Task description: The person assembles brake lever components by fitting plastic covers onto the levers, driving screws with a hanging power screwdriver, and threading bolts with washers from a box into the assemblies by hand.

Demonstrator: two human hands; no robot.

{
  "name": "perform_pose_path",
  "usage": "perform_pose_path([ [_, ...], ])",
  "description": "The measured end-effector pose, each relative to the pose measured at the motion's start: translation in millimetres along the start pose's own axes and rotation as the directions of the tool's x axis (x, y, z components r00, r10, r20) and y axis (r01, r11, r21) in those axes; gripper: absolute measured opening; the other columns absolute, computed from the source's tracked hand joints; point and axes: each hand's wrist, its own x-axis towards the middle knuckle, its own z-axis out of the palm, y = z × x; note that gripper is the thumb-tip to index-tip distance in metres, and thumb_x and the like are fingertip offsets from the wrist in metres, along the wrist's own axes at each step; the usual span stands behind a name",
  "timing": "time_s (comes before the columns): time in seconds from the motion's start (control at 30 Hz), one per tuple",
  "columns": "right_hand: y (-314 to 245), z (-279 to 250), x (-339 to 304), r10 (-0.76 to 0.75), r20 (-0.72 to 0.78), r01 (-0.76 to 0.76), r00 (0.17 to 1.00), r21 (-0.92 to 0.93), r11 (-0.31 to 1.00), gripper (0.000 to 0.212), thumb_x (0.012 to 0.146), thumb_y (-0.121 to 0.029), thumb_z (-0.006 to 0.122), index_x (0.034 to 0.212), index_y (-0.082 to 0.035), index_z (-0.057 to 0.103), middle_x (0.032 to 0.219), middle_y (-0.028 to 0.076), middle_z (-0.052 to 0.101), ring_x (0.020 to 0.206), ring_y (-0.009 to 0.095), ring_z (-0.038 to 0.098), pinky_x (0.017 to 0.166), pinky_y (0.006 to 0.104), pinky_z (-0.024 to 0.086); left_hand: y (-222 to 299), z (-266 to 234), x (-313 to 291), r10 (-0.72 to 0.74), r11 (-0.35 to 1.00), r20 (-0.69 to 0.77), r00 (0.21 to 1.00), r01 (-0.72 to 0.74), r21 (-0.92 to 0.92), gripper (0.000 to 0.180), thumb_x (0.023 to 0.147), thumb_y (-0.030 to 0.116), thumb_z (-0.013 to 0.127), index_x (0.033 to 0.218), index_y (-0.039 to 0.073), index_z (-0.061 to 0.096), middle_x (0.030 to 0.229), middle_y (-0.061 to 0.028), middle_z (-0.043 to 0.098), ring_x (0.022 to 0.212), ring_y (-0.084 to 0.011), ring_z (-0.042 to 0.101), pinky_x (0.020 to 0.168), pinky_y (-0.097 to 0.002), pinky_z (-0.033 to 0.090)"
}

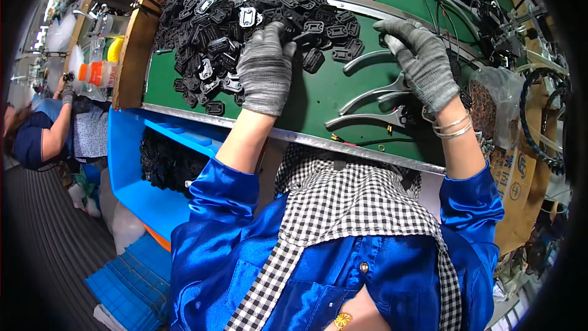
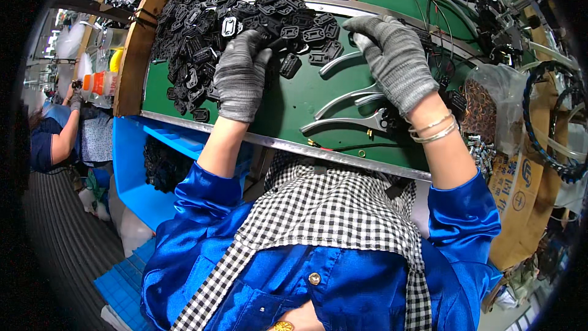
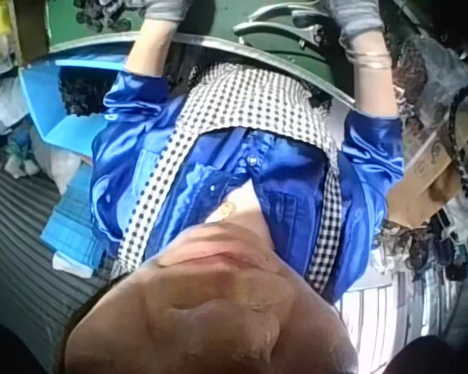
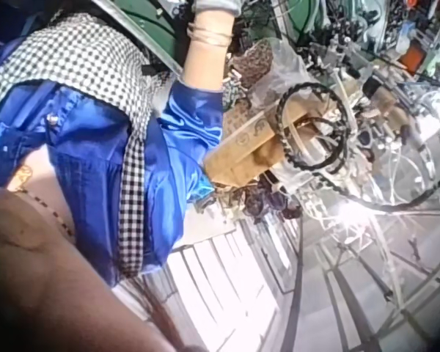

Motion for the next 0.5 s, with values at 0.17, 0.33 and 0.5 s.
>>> perform_pose_path([
  [0.17,-9.7,-5.9,-20.5,0.203,-0.061,-0.191,0.977,0.161,0.968,0.022,0.091,-0.008,0.063,0.113,-0.006,0.063,0.094,0.005,0.065,0.087,0.013,0.061,0.081,0.0282,0.05,14.4,-6.7,-19.6,0.11,0.99,0.029,0.993,-0.108,-0.088,0.023,0.081,0.024,0.076,0.093,0.007,0.065,0.083,-0.0128,0.064,0.079,-0.0311,0.063,0.07,-0.0409,0.051],
  [0.33,-6.7,-7.3,-31.7,0.241,-0.079,-0.21,0.967,0.286,0.935,0.016,0.087,-0.007,0.065,0.103,-0.004,0.066,0.09,0.011,0.068,0.078,0.019,0.065,0.073,0.0312,0.053,28.4,-6.2,-15.5,0.038,0.986,0.222,0.974,-0.072,0.151,0.027,0.077,0.027,0.077,0.096,0.01,0.068,0.091,-0.0116,0.064,0.091,-0.0309,0.062,0.078,-0.0433,0.05],
  [0.5,-14.3,-12.3,-44.0,0.237,-0.058,-0.199,0.97,0.376,0.905,0.018,0.089,-0.003,0.06,0.105,-0.004,0.068,0.09,0.01,0.069,0.08,0.016,0.066,0.074,0.0294,0.053,23.1,-0.8,-13.2,0.158,0.987,0.207,0.965,-0.146,-0.071,0.03,0.083,0.02,0.073,0.109,0.006,0.067,0.089,-0.0113,0.067,0.085,-0.0271,0.064,0.074,-0.0371,0.053],
])
